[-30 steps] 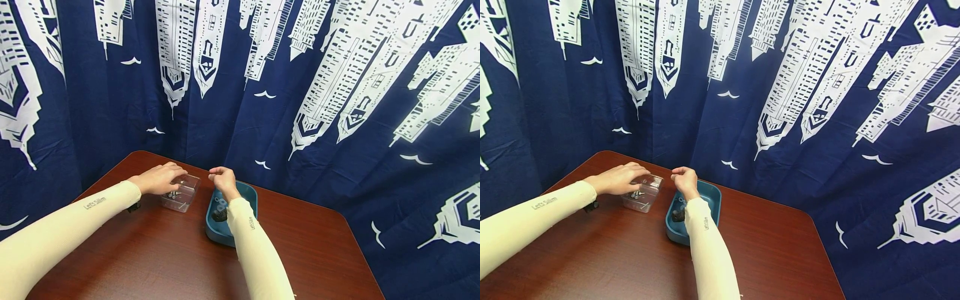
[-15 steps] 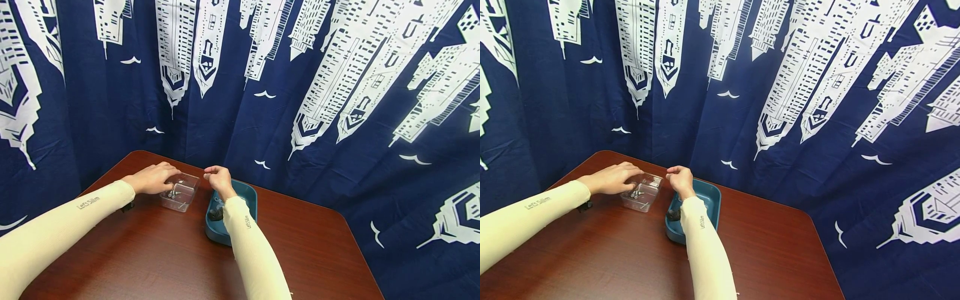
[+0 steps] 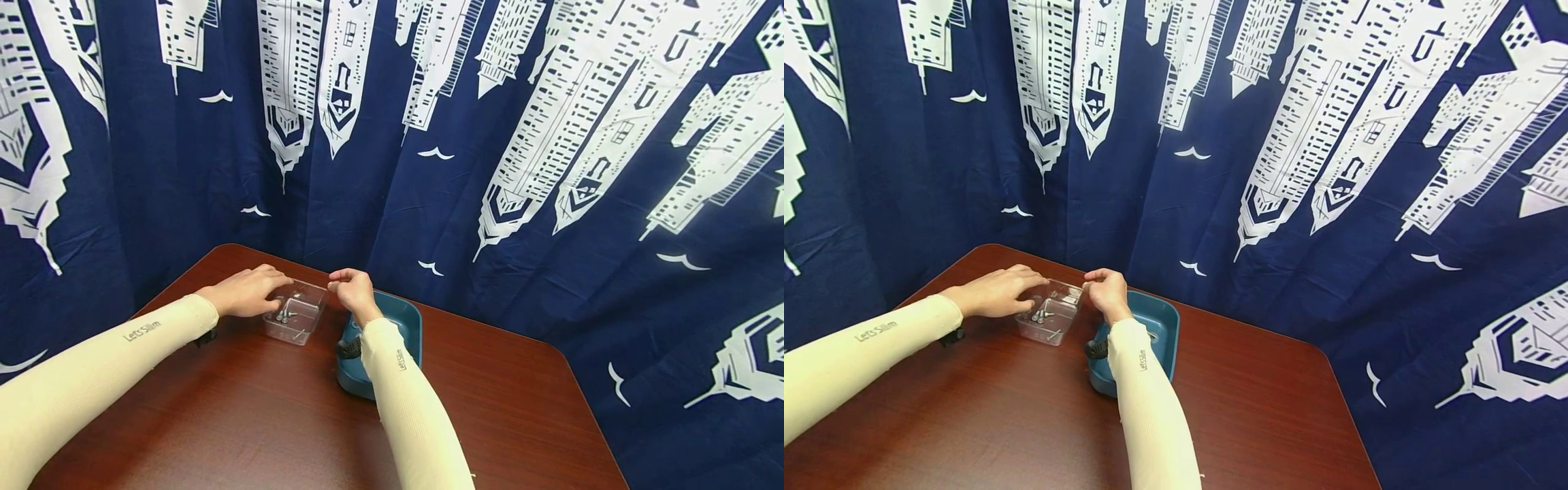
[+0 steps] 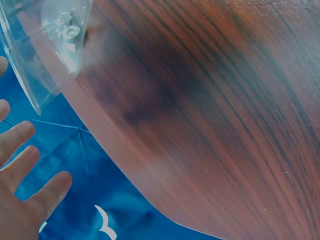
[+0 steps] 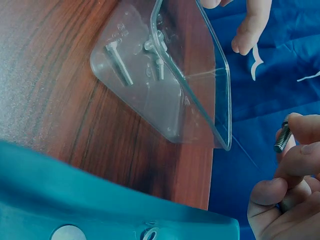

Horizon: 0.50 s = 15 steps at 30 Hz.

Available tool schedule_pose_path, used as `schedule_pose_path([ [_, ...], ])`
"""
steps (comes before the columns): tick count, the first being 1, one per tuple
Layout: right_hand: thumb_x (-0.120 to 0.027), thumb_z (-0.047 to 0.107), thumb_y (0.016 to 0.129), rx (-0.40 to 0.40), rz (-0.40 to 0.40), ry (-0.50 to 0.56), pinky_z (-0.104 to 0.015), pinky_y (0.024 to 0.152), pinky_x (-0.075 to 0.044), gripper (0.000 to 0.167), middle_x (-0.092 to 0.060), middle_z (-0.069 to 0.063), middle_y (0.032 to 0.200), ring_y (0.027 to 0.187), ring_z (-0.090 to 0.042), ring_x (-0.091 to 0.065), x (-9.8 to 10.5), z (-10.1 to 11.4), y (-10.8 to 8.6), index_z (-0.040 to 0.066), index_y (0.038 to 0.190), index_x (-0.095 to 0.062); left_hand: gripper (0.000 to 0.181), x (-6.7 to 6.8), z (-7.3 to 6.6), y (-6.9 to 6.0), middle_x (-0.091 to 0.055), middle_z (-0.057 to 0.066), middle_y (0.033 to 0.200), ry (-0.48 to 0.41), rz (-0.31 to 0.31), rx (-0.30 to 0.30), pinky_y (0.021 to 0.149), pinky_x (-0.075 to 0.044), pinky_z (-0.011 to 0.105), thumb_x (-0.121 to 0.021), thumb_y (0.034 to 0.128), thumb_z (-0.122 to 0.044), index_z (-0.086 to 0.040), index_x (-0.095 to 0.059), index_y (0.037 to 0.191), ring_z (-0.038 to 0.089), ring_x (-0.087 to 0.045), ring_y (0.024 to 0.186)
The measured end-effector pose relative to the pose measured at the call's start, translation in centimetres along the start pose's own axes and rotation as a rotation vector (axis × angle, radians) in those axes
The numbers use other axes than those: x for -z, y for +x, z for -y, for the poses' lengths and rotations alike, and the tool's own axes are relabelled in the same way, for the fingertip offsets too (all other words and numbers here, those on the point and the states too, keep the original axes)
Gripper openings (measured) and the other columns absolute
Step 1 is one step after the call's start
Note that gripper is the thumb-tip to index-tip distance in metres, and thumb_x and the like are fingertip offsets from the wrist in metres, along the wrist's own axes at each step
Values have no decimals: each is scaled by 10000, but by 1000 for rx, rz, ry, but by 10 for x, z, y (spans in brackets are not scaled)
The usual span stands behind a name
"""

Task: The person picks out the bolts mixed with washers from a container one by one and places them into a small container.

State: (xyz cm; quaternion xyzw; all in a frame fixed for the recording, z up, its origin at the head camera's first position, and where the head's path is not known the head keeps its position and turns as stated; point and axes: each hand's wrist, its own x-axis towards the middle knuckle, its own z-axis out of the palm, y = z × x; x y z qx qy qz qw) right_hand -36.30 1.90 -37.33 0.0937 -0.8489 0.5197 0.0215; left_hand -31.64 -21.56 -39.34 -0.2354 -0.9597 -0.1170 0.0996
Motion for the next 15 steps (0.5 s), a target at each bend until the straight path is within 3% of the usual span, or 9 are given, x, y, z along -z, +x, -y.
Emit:
schedule_pose_path([
  [15,-717,13,831,21,32,5,-206,645,-438,133,-741,-45,846,735,-101,-589,-4,2,-2,56,951,-753,538,-4,5,-8,-592,146,1404,-5,31,25,1051,-425,586,-673,903,-241,-72,-577,1404,344,-496,1312],
])
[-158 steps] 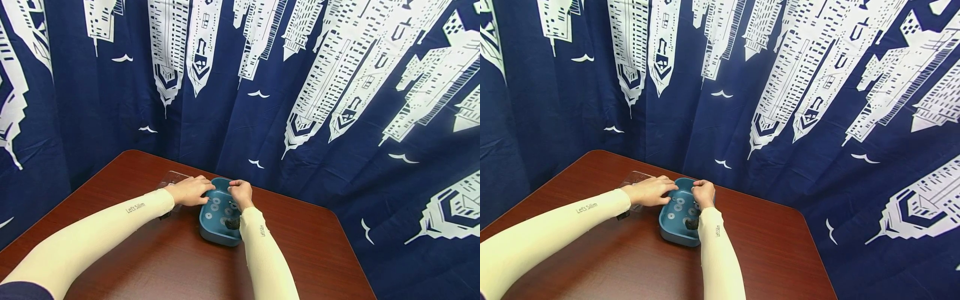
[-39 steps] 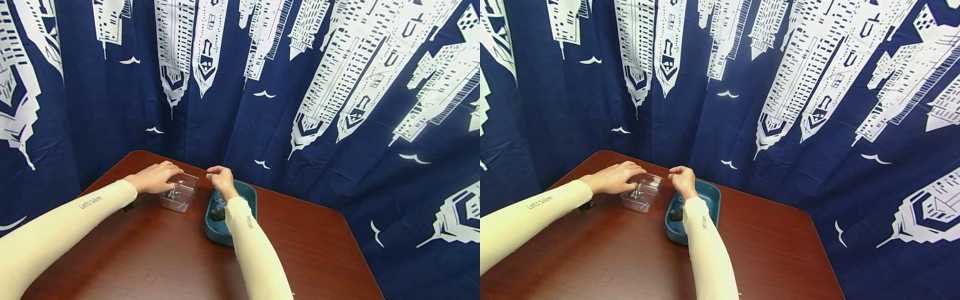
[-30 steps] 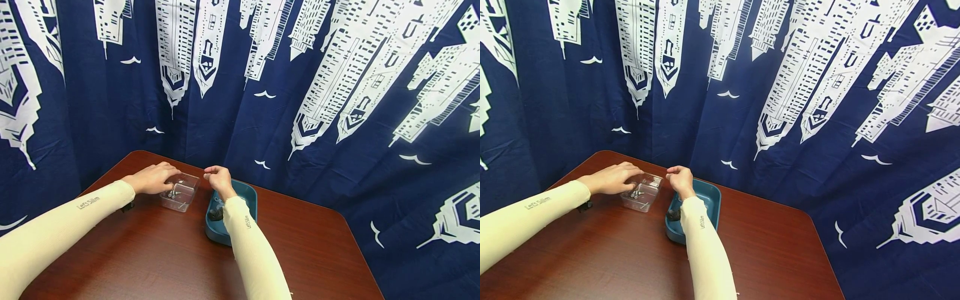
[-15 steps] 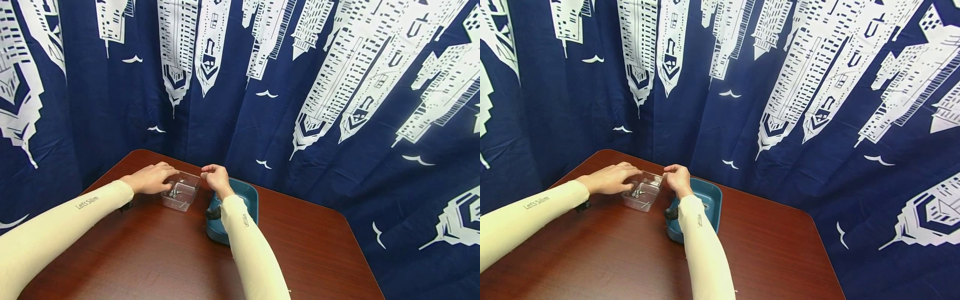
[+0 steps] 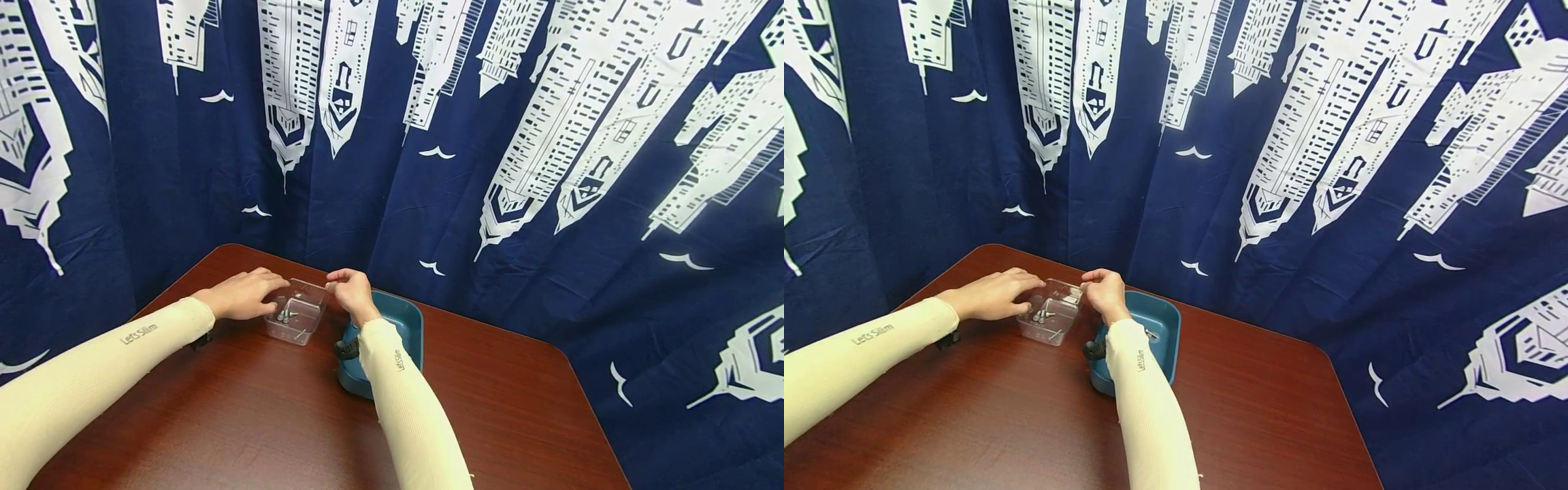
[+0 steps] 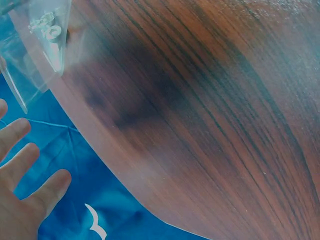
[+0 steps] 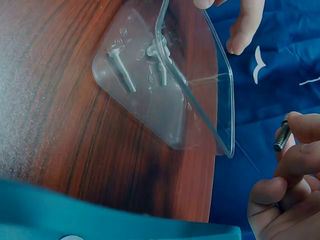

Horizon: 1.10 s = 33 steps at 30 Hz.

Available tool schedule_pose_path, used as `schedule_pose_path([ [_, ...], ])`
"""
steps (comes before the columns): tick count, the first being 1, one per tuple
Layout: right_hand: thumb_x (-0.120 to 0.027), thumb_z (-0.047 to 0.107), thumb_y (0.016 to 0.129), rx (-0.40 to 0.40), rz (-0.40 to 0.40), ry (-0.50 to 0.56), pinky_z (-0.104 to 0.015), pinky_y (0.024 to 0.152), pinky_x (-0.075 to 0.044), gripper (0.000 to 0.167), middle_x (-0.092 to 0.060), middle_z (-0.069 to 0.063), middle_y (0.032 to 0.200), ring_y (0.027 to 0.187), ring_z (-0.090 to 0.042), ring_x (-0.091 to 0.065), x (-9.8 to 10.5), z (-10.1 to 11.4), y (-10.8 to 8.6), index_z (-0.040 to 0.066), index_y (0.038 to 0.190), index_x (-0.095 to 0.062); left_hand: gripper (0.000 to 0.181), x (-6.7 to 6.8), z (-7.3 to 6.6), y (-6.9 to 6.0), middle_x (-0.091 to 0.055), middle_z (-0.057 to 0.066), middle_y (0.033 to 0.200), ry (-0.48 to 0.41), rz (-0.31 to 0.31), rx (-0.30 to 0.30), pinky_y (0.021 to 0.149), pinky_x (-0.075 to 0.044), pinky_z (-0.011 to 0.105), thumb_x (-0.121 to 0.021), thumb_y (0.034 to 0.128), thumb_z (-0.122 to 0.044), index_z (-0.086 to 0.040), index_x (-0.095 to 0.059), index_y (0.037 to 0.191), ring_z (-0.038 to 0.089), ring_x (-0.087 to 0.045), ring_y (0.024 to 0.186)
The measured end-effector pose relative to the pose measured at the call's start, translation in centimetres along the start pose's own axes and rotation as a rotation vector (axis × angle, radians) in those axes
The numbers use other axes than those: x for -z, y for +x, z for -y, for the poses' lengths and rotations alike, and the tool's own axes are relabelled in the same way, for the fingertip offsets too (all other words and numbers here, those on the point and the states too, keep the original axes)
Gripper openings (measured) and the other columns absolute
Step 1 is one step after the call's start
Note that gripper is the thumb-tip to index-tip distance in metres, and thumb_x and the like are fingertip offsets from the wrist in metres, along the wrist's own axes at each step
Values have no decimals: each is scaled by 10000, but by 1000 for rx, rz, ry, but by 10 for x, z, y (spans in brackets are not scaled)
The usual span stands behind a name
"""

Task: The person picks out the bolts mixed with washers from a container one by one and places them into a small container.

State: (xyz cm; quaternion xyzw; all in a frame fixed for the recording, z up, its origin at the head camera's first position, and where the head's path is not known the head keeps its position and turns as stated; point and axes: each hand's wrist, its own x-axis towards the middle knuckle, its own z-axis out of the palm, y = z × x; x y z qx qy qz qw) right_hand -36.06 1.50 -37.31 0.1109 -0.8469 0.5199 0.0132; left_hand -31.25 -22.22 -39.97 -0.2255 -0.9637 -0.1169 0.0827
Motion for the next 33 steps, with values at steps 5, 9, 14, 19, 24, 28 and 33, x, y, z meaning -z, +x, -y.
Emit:
schedule_pose_path([
  [5,-714,16,835,0,2,-3,-207,635,-435,148,-730,-31,836,730,-99,-584,-5,-1,1,31,977,-752,530,-1,0,-1,-608,125,1385,-21,1,9,1053,-424,588,-673,905,-235,-80,-579,1404,338,-500,1303],
  [9,-711,20,842,-12,14,-5,-214,634,-438,124,-723,-26,842,738,-107,-575,-8,-1,0,52,954,-753,523,-3,0,-2,-624,107,1360,-34,-1,9,1045,-430,588,-673,907,-231,-78,-583,1399,331,-507,1292],
  [14,-716,26,834,-17,20,-10,-220,646,-448,108,-726,-19,863,760,-125,-578,-12,-2,0,81,918,-756,514,-4,0,-2,-630,104,1346,-39,-12,-2,1036,-440,582,-675,905,-219,-75,-588,1390,328,-515,1279],
  [19,-716,30,831,-7,30,-18,-225,638,-449,144,-725,-23,890,768,-137,-576,-13,-2,0,40,969,-758,519,-4,-1,-2,-614,112,1375,-45,-15,-7,1041,-439,584,-678,903,-213,-78,-585,1396,331,-517,1279],
  [24,-720,40,832,-16,40,-21,-223,627,-444,178,-719,-22,891,761,-135,-572,-13,-3,0,17,1005,-753,527,-4,-2,-2,-614,118,1372,-52,-3,2,1039,-434,596,-686,902,-218,-75,-581,1399,333,-518,1270],
  [28,-719,38,826,-22,52,-29,-215,618,-439,204,-714,-21,884,748,-129,-565,-15,-5,0,2,1024,-750,539,-4,-3,-2,-619,124,1358,-49,5,11,1041,-431,596,-690,902,-220,-71,-574,1406,340,-519,1266],
  [33,-715,33,831,-28,71,-37,-210,581,-425,194,-684,-19,853,707,-123,-544,-17,-5,0,-9,1018,-748,546,-6,-3,-1,-618,126,1353,-41,9,11,1040,-435,588,-682,903,-219,-72,-566,1416,340,-523,1259],
])
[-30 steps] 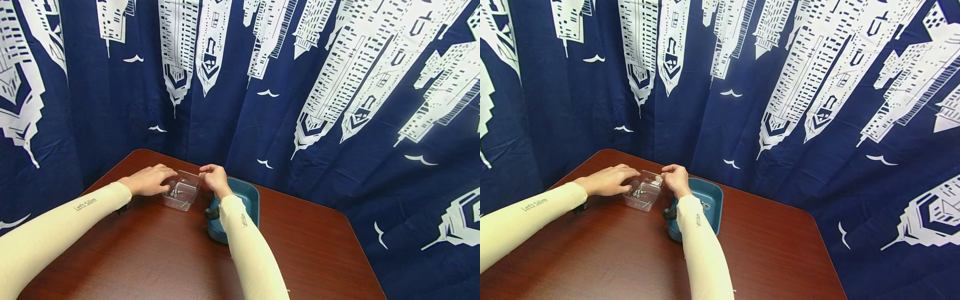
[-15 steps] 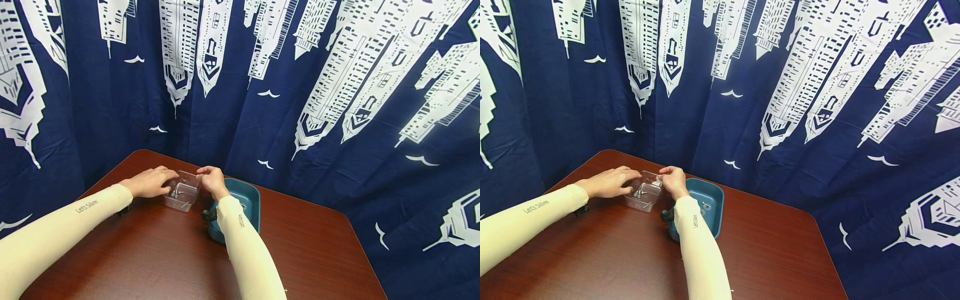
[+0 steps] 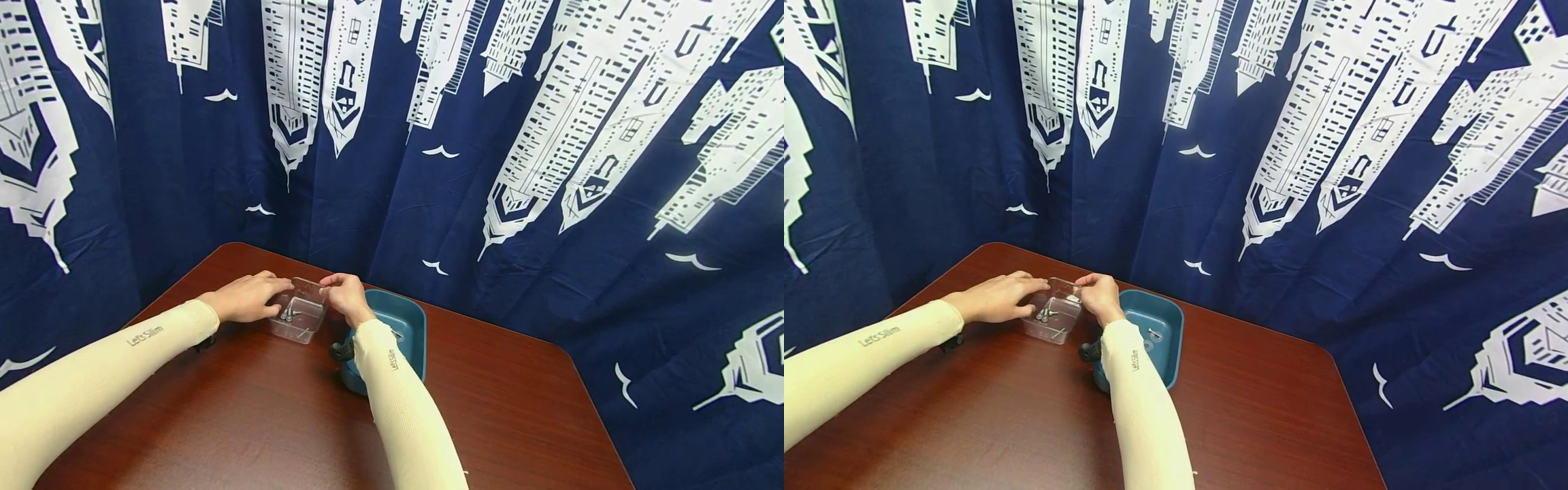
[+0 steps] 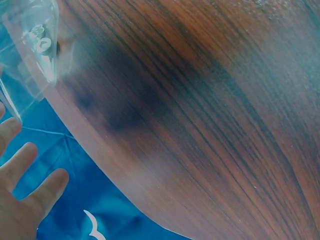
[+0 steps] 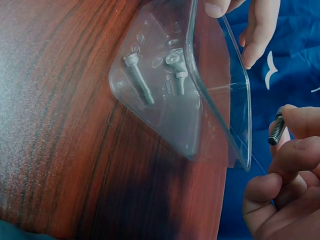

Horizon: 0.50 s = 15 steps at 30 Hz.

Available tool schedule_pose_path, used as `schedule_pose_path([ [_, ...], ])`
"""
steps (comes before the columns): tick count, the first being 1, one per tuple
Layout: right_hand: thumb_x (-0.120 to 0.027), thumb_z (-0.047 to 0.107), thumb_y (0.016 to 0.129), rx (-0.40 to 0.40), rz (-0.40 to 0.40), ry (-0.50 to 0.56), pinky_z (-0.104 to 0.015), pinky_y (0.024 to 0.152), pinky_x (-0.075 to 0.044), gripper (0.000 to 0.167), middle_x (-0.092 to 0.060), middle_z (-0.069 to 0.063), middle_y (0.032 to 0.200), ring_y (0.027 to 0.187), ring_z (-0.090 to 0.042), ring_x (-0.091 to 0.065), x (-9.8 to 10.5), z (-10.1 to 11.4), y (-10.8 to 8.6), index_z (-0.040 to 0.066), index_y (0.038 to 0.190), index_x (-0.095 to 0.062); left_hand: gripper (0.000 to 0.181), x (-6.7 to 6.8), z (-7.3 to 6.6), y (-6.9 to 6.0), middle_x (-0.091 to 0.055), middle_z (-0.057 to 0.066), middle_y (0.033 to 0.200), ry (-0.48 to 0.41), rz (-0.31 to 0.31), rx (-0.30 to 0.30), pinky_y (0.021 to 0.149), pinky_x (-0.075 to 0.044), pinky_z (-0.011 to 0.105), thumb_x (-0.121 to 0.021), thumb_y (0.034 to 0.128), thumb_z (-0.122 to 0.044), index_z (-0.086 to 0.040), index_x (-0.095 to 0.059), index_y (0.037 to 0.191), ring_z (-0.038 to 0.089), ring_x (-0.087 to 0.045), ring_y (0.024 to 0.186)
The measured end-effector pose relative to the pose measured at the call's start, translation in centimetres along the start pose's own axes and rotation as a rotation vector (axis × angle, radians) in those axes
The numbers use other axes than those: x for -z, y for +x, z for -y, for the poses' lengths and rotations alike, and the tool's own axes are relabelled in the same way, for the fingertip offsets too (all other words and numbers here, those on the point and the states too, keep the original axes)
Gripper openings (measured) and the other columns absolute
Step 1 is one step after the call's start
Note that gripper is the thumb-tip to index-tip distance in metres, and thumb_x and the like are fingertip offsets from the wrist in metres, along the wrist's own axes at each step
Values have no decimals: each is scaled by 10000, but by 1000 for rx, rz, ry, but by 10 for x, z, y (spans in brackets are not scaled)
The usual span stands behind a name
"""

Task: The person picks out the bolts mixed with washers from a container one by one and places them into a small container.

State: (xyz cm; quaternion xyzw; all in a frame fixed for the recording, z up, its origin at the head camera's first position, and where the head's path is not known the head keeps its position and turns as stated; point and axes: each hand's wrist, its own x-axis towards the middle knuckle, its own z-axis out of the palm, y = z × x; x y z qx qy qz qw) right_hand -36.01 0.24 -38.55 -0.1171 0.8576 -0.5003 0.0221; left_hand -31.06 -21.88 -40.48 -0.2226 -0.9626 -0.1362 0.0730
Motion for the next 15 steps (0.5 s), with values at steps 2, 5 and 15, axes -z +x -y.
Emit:
schedule_pose_path([
  [2,-711,24,835,-4,5,5,-209,554,-421,179,-661,-16,827,669,-121,-536,-1,1,0,-8,1007,-747,545,0,0,0,-620,125,1351,3,-2,-1,1036,-437,588,-683,902,-219,-74,-567,1414,340,-525,1257],
  [5,-704,12,839,-15,12,15,-211,514,-414,173,-626,-6,786,611,-129,-524,-2,1,1,-9,1005,-746,545,0,-1,0,-620,123,1351,8,1,0,1035,-434,590,-688,901,-227,-78,-569,1412,341,-524,1260],
  [15,-715,3,812,-48,36,45,-228,490,-394,163,-585,20,717,551,-113,-485,-4,0,2,23,972,-739,544,2,-2,1,-616,135,1359,19,23,5,1047,-427,602,-697,909,-236,-78,-567,1413,351,-521,1268],
])
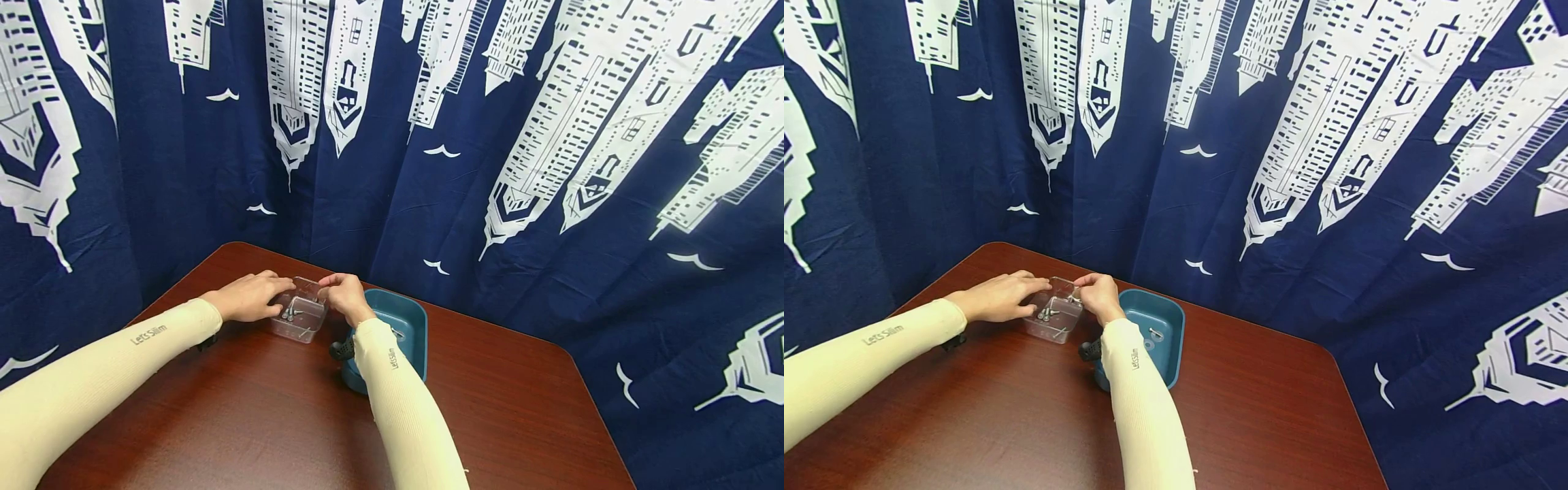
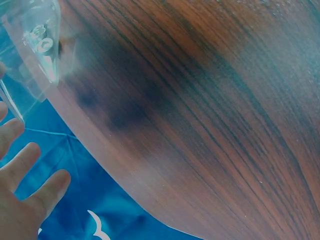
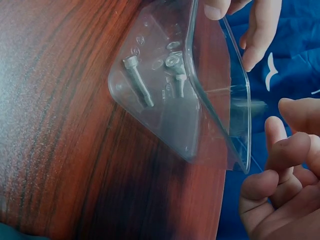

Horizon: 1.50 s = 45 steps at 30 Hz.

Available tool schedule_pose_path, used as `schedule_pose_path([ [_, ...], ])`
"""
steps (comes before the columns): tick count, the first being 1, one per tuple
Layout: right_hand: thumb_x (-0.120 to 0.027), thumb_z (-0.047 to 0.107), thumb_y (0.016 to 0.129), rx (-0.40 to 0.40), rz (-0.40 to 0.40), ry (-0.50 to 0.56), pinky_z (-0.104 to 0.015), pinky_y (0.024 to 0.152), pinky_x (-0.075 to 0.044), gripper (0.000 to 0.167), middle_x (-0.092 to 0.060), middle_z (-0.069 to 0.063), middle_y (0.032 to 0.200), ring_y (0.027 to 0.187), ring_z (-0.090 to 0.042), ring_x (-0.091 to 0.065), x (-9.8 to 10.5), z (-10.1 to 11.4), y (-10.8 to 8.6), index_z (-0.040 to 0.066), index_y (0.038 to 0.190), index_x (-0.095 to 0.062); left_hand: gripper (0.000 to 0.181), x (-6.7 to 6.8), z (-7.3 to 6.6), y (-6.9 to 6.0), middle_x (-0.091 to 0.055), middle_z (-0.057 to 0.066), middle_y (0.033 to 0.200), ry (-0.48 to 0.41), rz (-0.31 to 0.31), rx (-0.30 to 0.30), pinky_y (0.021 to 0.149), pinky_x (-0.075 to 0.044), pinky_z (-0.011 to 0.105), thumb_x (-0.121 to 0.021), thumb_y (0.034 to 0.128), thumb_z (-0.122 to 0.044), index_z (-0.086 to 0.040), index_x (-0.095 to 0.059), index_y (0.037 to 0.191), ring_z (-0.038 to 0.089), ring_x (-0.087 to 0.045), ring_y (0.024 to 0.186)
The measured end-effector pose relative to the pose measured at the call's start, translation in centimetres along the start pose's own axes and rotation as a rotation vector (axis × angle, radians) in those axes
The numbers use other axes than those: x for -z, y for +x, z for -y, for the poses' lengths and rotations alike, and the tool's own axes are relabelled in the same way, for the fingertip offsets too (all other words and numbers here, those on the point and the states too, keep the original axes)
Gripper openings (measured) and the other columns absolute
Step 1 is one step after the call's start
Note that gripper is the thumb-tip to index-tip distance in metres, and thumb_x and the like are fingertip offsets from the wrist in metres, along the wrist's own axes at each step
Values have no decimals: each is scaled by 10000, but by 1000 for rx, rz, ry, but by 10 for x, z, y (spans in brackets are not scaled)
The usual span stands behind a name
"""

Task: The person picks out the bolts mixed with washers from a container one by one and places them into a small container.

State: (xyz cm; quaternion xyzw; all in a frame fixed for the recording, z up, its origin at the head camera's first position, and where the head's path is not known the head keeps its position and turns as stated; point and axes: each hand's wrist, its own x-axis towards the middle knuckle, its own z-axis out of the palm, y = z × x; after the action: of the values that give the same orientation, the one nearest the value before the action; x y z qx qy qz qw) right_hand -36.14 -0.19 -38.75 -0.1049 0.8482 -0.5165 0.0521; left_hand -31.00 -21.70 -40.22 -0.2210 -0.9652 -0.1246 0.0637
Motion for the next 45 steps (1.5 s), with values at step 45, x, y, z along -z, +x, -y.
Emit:
schedule_pose_path([
  [45,-719,44,837,23,-17,92,-220,510,-426,162,-663,5,832,510,-119,-457,46,-11,-14,60,997,-734,545,-1,-2,4,-596,145,1397,33,-24,-39,1045,-422,601,-684,890,-228,-69,-581,1401,357,-489,1310],
])
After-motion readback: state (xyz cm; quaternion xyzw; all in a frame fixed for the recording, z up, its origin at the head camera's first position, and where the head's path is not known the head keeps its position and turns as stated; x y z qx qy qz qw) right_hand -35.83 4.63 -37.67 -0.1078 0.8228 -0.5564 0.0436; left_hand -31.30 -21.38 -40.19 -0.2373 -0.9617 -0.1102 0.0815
